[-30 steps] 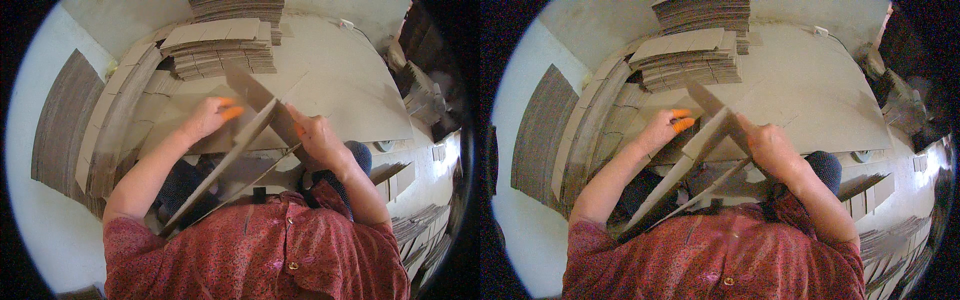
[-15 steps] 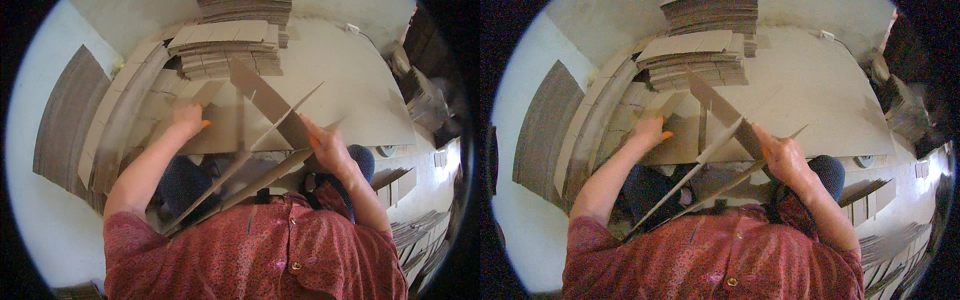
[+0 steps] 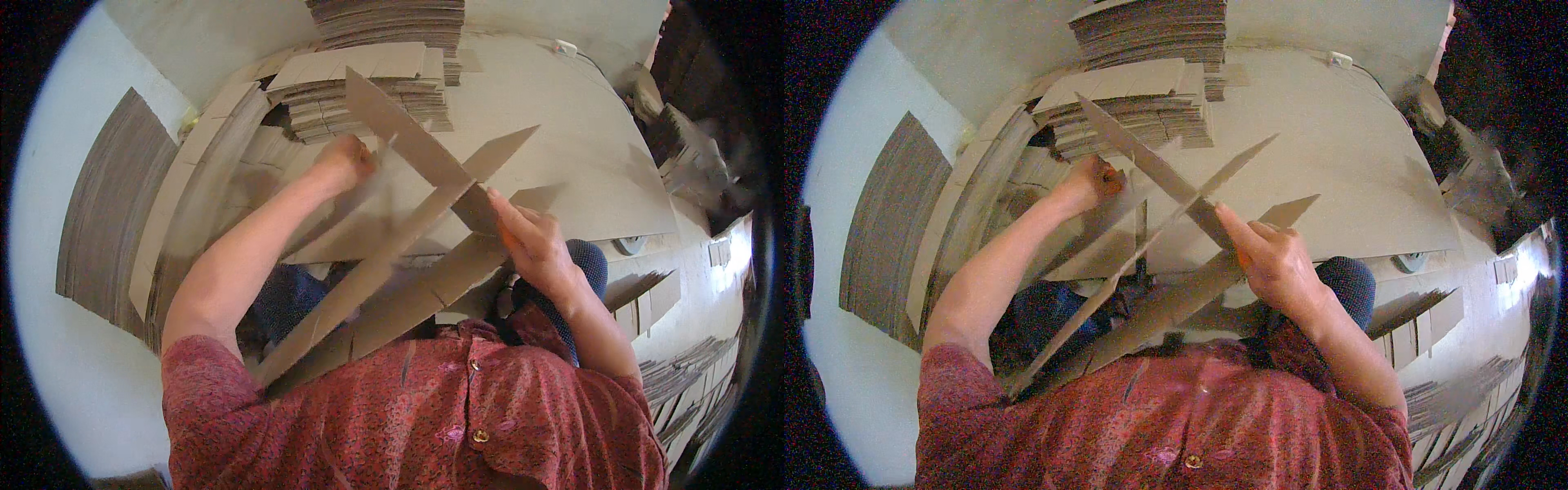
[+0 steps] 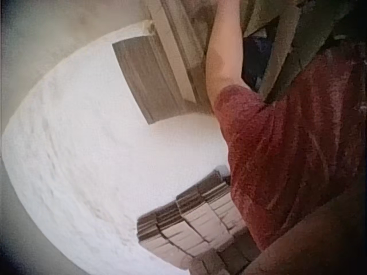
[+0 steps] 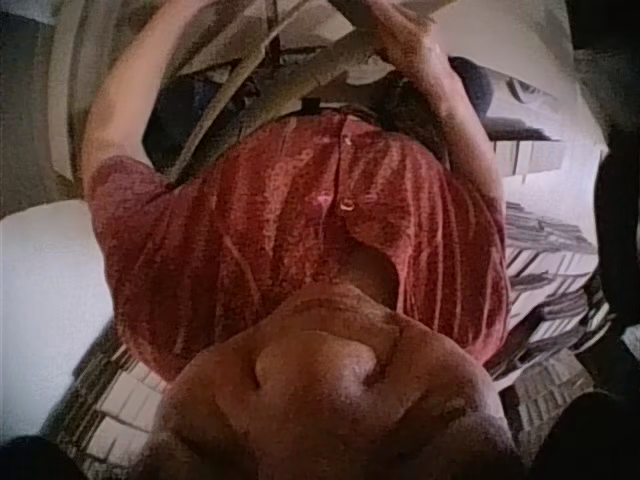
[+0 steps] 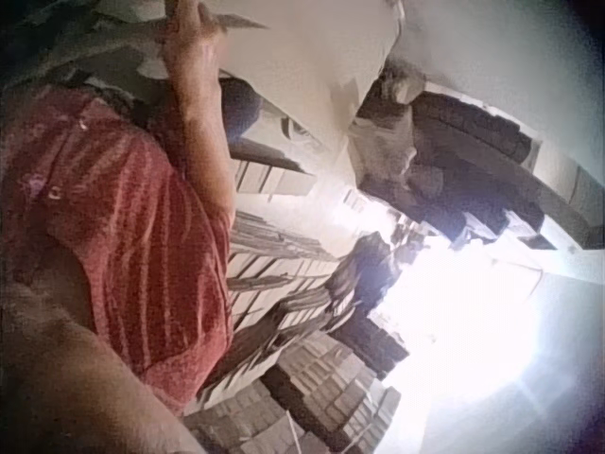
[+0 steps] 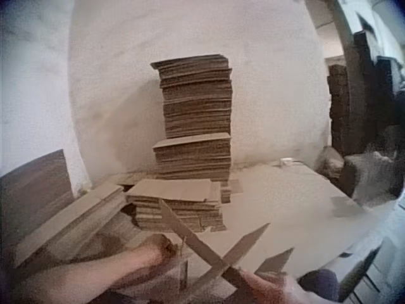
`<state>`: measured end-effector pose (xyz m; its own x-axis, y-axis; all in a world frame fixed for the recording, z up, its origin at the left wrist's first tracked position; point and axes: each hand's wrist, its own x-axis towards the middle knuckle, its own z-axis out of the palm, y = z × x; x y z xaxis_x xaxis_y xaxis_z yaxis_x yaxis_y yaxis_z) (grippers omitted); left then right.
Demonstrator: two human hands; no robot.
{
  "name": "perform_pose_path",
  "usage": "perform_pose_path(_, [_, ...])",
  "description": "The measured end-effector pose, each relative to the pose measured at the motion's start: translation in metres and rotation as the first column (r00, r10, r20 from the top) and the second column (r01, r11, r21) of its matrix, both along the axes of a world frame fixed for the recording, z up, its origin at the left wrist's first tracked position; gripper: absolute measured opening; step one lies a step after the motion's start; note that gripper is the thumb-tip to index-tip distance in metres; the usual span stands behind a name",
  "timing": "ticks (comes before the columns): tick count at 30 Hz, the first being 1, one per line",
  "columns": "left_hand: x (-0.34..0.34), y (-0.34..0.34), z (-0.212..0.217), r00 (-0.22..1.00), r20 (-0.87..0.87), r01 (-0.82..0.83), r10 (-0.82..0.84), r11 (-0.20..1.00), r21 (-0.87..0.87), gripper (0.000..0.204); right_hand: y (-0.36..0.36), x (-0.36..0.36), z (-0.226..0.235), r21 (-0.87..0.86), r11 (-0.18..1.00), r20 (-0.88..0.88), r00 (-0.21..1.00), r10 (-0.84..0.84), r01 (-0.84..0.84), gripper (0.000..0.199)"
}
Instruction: The person sits on the floor and repeatedly folds flat cardboard sheets along pre-scored lines to form multi-compartment dividers. They place each completed divider onto a growing stack beside them.
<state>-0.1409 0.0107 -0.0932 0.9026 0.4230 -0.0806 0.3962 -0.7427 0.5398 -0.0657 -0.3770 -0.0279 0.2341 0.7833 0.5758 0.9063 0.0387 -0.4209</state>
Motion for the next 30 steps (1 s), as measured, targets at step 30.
perform_pose_path(30, [0.131, -0.033, 0.055, 0.917, 0.372, -0.146, -0.146, 0.744, 0.652, 0.059, -0.035, 0.146, -0.028, -0.281, 0.813, 0.071, 0.856, -0.512, 0.509, 0.042])
